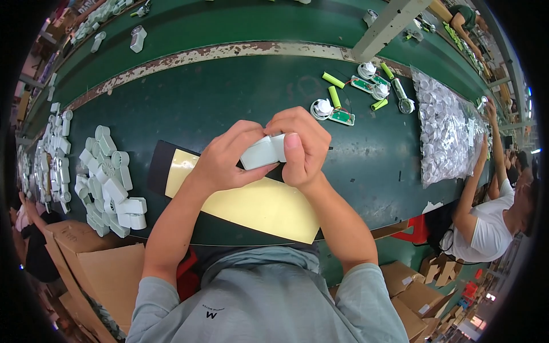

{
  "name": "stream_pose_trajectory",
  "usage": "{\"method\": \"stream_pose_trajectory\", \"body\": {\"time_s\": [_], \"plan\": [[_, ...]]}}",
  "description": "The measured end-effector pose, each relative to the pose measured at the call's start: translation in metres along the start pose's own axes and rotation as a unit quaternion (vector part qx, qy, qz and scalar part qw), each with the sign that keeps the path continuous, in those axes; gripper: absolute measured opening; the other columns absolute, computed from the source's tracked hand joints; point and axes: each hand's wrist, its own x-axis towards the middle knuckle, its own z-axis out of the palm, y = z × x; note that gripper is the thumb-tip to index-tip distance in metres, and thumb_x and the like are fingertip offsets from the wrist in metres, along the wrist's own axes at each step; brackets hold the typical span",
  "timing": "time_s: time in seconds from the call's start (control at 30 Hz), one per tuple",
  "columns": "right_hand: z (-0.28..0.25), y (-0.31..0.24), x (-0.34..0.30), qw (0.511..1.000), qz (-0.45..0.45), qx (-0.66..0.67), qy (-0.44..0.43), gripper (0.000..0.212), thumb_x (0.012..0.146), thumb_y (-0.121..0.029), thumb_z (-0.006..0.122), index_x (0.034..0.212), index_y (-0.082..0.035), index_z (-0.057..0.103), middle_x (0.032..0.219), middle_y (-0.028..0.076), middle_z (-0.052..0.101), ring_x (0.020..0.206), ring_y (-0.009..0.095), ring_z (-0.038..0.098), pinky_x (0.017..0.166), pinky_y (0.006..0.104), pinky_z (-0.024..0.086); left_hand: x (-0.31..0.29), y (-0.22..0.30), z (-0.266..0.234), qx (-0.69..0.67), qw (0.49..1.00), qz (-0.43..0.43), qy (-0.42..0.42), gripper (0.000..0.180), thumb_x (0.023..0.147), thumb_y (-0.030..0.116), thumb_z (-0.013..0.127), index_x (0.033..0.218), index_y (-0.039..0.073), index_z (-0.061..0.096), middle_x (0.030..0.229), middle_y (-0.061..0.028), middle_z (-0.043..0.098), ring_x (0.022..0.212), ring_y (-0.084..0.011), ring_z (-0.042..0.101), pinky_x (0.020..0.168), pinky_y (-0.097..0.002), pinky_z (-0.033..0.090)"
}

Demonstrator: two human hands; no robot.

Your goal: The person assembles small handheld fans by hand, connecting plastic housings, fan blades, motors, and other plastic components.

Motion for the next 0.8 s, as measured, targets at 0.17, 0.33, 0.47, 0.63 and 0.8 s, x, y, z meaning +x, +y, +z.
{"method": "stream_pose_trajectory", "body": {"time_s": [0.17, 0.33, 0.47, 0.63, 0.8], "plan": [[-0.002, -0.008, -0.004, 0.999, 0.03, -0.032, 0.017, 0.035, 0.098, -0.015, 0.049, 0.078, 0.005, 0.069, 0.073, 0.016, 0.065, 0.061, 0.021, 0.059, 0.055, 0.0322, 0.046, 0.001, -0.001, 0.001, 0.02, 0.998, 0.054, 0.001, 0.048, 0.069, 0.018, 0.089, 0.108, 0.002, 0.066, 0.103, -0.012, 0.065, 0.085, -0.0311, 0.067, 0.074, -0.0397, 0.056], [-0.006, -0.019, 0.0, 0.994, 0.099, -0.047, -0.004, 0.048, 0.102, -0.024, 0.043, 0.072, 0.006, 0.067, 0.073, 0.016, 0.066, 0.064, 0.021, 0.058, 0.062, 0.0336, 0.044, 0.003, 0.004, -0.003, 0.056, 0.995, 0.076, -0.011, 0.054, 0.061, 0.017, 0.091, 0.106, 0.0, 0.066, 0.103, -0.0142, 0.068, 0.089, -0.0321, 0.068, 0.077, -0.0398, 0.054], [-0.004, -0.01, 0.003, 0.998, 0.056, -0.006, 0.03, 0.04, 0.099, -0.017, 0.049, 0.072, 0.004, 0.07, 0.066, 0.013, 0.062, 0.055, 0.018, 0.053, 0.052, 0.031, 0.039, 0.004, 0.003, 0.0, 0.045, 0.996, 0.08, 0.004, 0.054, 0.063, 0.013, 0.091, 0.109, -0.001, 0.066, 0.102, -0.014, 0.068, 0.09, -0.0313, 0.068, 0.077, -0.0388, 0.055], [0.0, -0.005, 0.003, 0.999, 0.047, -0.015, 0.019, 0.032, 0.102, -0.019, 0.047, 0.103, 0.005, 0.069, 0.094, 0.016, 0.067, 0.08, 0.017, 0.062, 0.071, 0.0297, 0.049, 0.002, -0.005, 0.007, -0.093, 0.993, -0.056, 0.046, 0.056, 0.071, 0.0, 0.088, 0.121, 0.004, 0.064, 0.107, -0.0138, 0.069, 0.093, -0.0299, 0.07, 0.076, -0.0377, 0.057], [0.014, -0.011, -0.001, 0.948, 0.273, 0.146, 0.074, 0.035, 0.109, -0.025, 0.044, 0.12, 0.003, 0.063, 0.101, 0.011, 0.068, 0.087, 0.013, 0.062, 0.079, 0.0275, 0.049, -0.006, -0.023, 0.0, 0.021, 0.998, 0.043, 0.04, 0.058, 0.074, -0.001, 0.086, 0.126, 0.006, 0.063, 0.114, -0.0135, 0.068, 0.095, -0.0292, 0.07, 0.079, -0.0357, 0.057]]}}
